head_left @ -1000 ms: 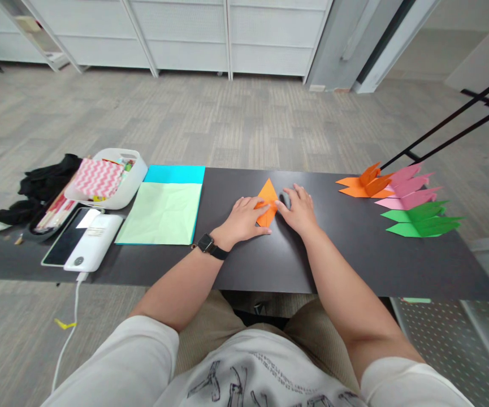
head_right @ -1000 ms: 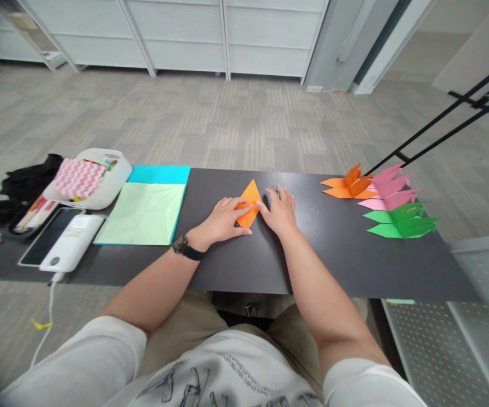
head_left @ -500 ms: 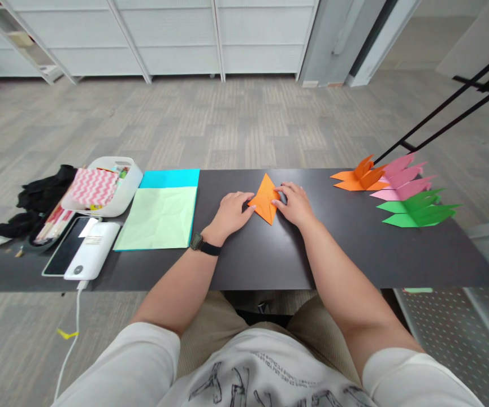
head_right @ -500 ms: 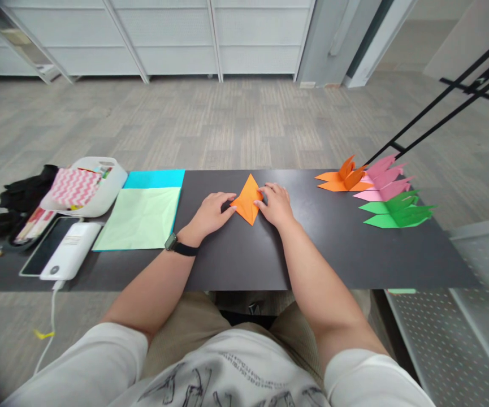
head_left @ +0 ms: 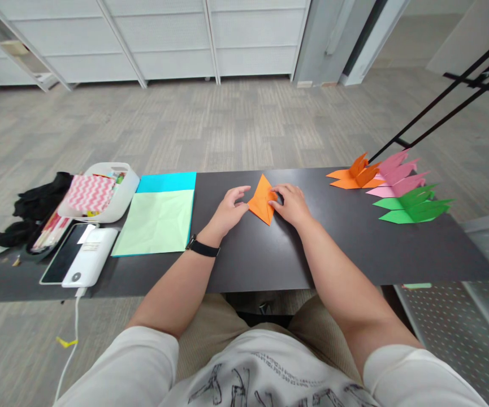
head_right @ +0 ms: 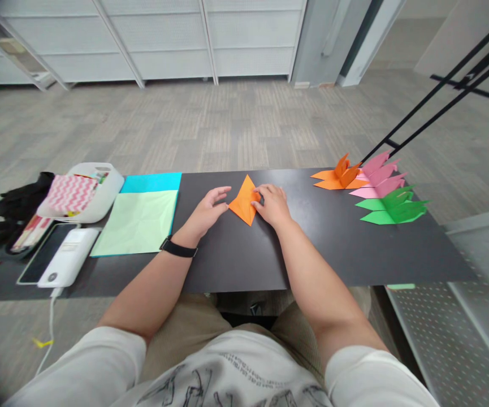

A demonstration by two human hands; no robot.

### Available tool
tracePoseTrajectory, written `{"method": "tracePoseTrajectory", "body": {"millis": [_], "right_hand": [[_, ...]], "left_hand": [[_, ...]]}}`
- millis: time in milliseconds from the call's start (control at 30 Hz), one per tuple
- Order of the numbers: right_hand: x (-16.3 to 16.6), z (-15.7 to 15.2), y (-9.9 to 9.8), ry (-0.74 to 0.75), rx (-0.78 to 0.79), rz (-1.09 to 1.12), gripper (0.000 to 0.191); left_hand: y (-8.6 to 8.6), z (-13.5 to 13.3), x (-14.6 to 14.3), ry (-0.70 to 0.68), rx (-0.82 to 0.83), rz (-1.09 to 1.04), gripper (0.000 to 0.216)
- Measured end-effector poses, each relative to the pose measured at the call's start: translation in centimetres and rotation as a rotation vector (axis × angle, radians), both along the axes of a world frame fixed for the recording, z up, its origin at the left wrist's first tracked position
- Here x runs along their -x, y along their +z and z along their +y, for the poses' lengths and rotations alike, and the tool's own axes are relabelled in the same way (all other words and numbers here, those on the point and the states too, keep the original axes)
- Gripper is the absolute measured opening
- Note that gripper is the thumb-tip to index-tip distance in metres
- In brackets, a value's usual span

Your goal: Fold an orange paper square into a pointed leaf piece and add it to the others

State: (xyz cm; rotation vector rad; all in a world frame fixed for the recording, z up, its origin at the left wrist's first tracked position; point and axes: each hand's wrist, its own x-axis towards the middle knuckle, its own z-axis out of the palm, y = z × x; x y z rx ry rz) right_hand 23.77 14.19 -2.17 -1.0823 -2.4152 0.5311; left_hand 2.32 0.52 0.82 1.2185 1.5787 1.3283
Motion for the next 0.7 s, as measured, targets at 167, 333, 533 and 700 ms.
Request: {"method": "tracePoseTrajectory", "body": {"millis": [167,333,533,700], "right_hand": [[0.1,-0.1,0.2,-0.002,0.019,0.002,0.033],[0.1,-0.2,0.2,0.001,0.023,-0.004,0.033],[0.0,-0.3,0.5,0.021,0.049,0.01,0.033],[0.1,-0.4,0.7,0.053,0.059,0.02,0.033]], "left_hand": [[0.7,0.2,0.4,0.033,0.059,-0.323,0.046],[1.2,0.1,0.9,0.045,0.059,-0.428,0.039],[1.2,0.2,1.3,0.015,0.105,-0.297,0.04],[1.9,-0.1,1.5,-0.044,0.123,-0.352,0.042]]}}
